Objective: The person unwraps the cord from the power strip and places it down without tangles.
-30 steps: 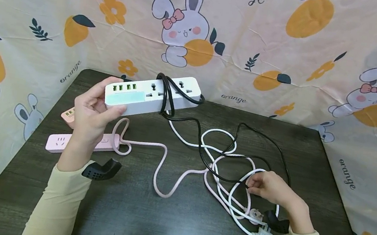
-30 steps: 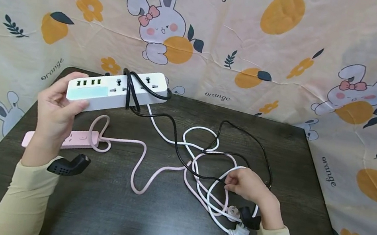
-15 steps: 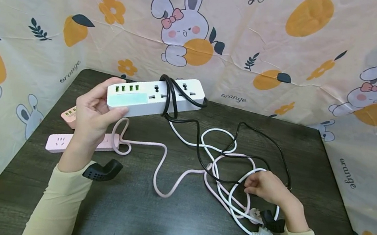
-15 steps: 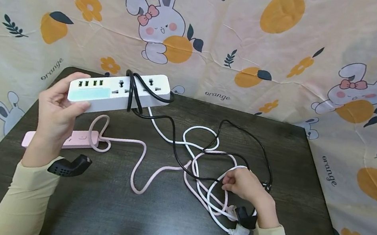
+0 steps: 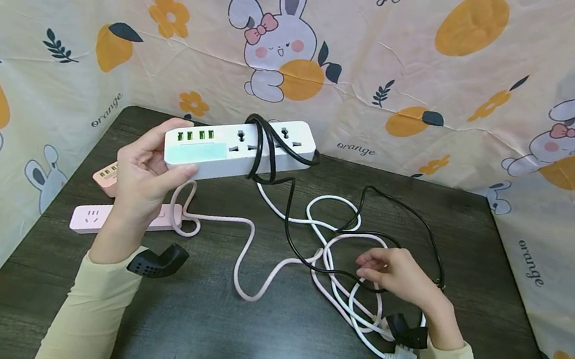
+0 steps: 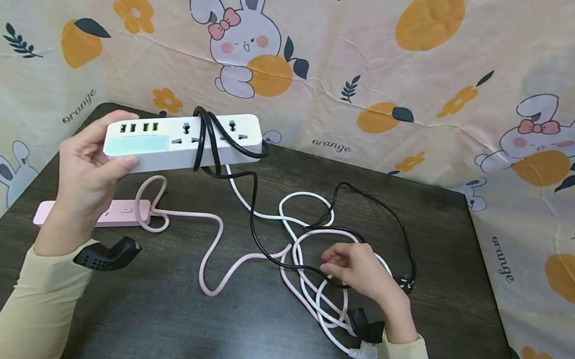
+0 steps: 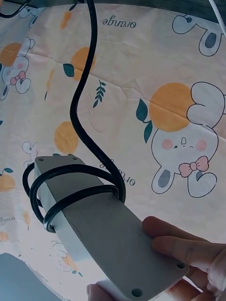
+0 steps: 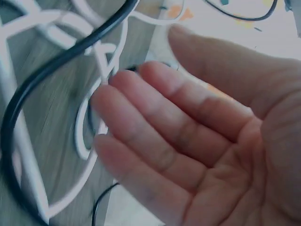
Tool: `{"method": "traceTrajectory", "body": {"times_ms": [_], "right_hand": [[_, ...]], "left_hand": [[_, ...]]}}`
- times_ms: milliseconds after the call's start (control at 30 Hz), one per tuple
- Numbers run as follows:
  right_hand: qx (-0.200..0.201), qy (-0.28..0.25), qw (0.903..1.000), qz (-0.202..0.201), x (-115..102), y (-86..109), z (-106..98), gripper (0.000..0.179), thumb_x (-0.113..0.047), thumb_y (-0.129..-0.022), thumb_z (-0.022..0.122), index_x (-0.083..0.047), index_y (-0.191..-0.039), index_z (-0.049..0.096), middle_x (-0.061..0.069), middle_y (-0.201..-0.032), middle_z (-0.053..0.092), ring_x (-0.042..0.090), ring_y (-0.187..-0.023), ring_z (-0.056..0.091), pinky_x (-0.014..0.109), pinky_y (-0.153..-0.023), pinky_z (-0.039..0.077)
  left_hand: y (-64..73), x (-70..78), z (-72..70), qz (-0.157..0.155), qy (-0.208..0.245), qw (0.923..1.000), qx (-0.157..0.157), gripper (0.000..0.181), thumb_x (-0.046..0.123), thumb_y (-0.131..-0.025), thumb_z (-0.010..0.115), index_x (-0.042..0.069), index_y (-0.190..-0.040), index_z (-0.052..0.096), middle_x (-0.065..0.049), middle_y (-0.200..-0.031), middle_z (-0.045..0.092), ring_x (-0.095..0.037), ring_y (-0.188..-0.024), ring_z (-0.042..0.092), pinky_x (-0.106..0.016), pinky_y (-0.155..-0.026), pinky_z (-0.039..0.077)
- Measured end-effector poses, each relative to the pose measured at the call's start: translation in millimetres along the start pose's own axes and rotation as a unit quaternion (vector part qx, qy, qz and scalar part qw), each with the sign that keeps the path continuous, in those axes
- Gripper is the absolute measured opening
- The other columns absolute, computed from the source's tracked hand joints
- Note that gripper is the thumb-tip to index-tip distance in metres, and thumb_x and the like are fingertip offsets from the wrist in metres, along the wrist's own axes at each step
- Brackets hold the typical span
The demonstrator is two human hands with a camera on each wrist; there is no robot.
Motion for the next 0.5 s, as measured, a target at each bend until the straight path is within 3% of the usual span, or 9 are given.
{"method": "traceTrajectory", "body": {"times_ms": [133,267,367,500], "right_hand": [[0.074,-0.003,0.9972,-0.007,-12,-14.0,2,0.011,-0.007,-0.084,0.069,-0.003,-0.094,0.069,0.000,-0.083,0.068,0.007,-0.073,0.063,0.024,-0.063,0.053],[0.148,-0.030,0.9884,-0.015,-25,-31.2,2,0.012,-0.003,-0.083,0.069,-0.002,-0.094,0.070,0.004,-0.084,0.070,0.008,-0.074,0.064,0.022,-0.064,0.053],[0.177,-0.048,0.9828,-0.022,-36,-43.6,2,0.012,-0.002,-0.083,0.069,-0.001,-0.095,0.070,0.006,-0.085,0.070,0.009,-0.074,0.064,0.021,-0.065,0.053],[0.181,-0.068,0.9806,-0.034,-47,-58.0,3,0.013,-0.003,-0.083,0.069,0.000,-0.096,0.070,0.008,-0.087,0.070,0.011,-0.073,0.065,0.022,-0.063,0.053]], "left_hand": [[0.8,0.8,-0.2,-0.004,0.005,1.0000,0.001,0.041,-0.016,-0.072,0.064,-0.011,-0.113,0.059,-0.016,-0.101,0.062,-0.020,-0.089,0.062,-0.027,-0.075,0.055],[2.0,1.3,-0.4,-0.008,0.009,0.9999,0.002,0.042,-0.017,-0.072,0.063,-0.011,-0.113,0.059,-0.016,-0.101,0.062,-0.020,-0.089,0.062,-0.026,-0.075,0.055],[2.8,1.2,-0.4,-0.008,0.008,0.9999,0.001,0.042,-0.017,-0.072,0.064,-0.012,-0.113,0.059,-0.016,-0.101,0.062,-0.020,-0.089,0.062,-0.026,-0.075,0.054],[3.5,0.6,-0.5,-0.007,0.008,0.9999,-0.001,0.041,-0.016,-0.072,0.064,-0.012,-0.113,0.058,-0.015,-0.101,0.062,-0.020,-0.090,0.061,-0.026,-0.076,0.054]]}}
Point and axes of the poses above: each hand's wrist, its own y-axis away from the middle knuckle, its own z-axis out of the palm, x = y × z, the point moved 3 cm from there along -y, towards the middle knuckle
